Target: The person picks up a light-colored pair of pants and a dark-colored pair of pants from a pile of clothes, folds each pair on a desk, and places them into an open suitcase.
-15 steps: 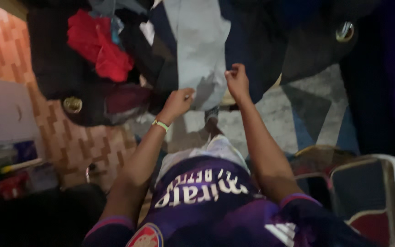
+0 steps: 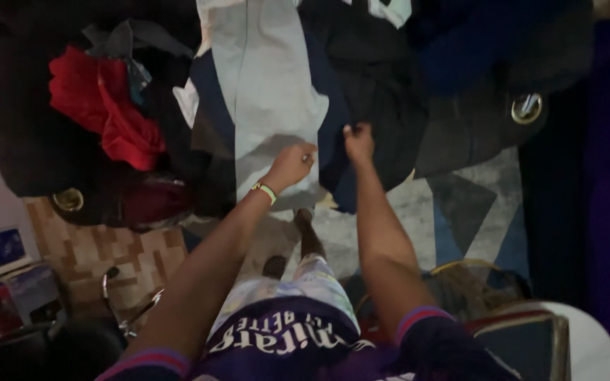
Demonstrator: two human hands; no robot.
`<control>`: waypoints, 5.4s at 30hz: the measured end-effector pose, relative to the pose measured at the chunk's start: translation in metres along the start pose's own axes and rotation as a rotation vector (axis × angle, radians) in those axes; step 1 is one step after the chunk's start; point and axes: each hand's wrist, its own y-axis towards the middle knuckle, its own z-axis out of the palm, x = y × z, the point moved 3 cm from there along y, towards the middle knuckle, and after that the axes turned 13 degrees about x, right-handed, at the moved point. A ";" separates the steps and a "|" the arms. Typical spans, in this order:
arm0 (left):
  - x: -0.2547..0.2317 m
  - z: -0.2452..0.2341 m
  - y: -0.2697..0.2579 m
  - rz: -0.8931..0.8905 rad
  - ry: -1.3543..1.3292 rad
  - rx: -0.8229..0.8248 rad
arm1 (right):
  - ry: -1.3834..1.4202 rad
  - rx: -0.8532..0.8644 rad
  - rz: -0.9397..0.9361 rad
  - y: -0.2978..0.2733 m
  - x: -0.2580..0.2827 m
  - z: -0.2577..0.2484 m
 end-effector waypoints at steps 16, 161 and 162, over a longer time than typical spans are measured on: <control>0.003 -0.080 0.018 -0.169 -1.396 -0.126 | 0.626 0.545 -0.336 -0.188 0.288 -0.051; -0.214 0.385 -0.690 -0.523 -0.203 2.262 | 1.030 -2.085 -0.297 -1.025 0.038 0.061; -0.219 0.380 -0.693 -0.540 -0.186 2.266 | 1.108 -2.046 -0.162 -1.020 0.040 0.068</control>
